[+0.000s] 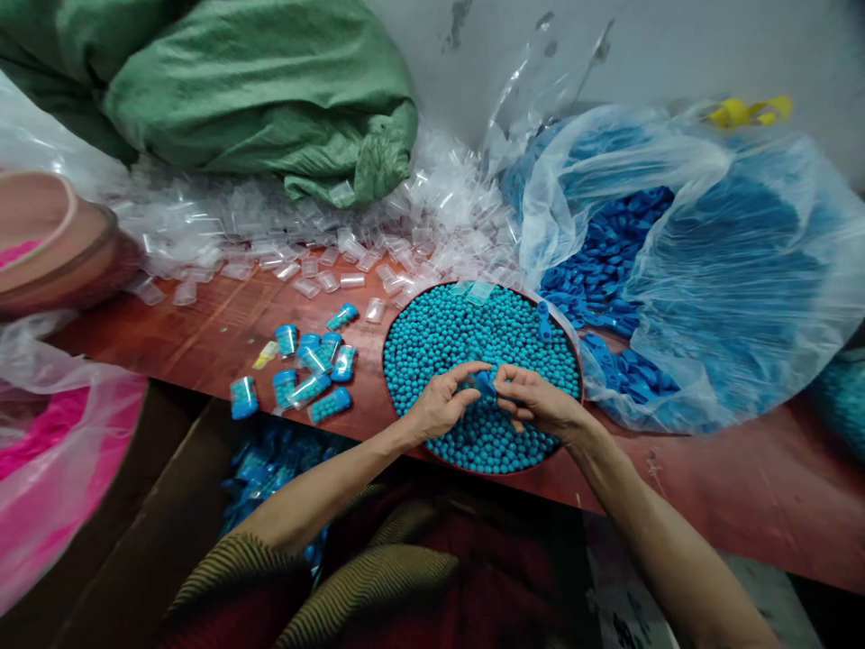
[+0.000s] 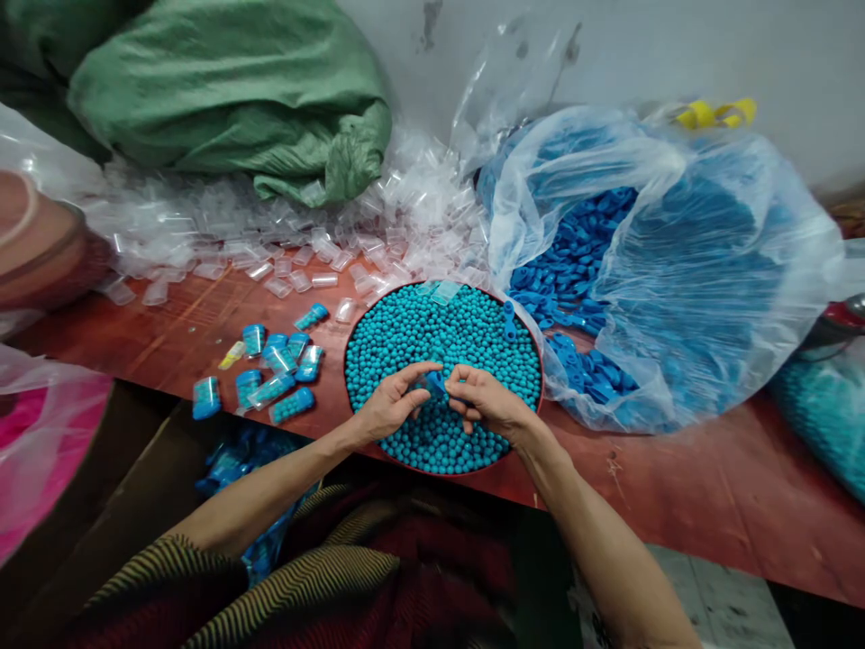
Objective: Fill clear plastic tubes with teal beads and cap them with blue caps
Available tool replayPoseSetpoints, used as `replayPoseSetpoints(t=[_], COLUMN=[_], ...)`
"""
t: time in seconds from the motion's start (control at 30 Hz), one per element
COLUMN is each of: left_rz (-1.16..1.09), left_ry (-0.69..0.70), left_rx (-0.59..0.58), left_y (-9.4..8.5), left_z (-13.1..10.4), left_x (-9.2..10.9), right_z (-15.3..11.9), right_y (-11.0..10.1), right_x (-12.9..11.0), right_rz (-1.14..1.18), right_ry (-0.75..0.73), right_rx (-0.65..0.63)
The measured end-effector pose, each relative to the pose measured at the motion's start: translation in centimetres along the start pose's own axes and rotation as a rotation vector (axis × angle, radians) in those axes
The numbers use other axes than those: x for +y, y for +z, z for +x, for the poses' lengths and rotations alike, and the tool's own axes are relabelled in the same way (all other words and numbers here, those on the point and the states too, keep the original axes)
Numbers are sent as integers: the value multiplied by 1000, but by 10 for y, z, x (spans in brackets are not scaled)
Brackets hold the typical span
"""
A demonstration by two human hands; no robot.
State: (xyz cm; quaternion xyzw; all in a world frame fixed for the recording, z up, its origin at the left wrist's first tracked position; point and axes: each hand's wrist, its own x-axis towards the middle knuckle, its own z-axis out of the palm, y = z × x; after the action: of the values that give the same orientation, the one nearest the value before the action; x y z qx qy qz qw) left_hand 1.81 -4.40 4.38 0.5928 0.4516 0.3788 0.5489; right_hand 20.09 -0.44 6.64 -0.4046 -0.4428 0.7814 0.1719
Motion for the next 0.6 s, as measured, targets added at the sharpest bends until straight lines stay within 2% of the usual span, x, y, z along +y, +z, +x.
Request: replayPoseSetpoints(t=[0.1, 0.17, 0.43, 0.5, 0.6], left_rz=[16, -4, 92, 53, -36], left_ry=[-7, -27, -18, -39, -66], left_rx=[-30, -48, 38, 40, 10], left_y=[3, 4, 9, 9, 7], left_z=[-1, -2, -1, -1, 0], left_x=[2, 2, 0, 0, 1], right_z=[-2, -3, -4, -5, -6], right_y=[-5, -6, -4, -2, 5], right_x=[-1, -2, 1, 2, 5], right_rz=[6, -12, -42, -73, -163], right_ry=[39, 52, 52, 23, -98], right_rx=[-64, -62, -45, -15, 101])
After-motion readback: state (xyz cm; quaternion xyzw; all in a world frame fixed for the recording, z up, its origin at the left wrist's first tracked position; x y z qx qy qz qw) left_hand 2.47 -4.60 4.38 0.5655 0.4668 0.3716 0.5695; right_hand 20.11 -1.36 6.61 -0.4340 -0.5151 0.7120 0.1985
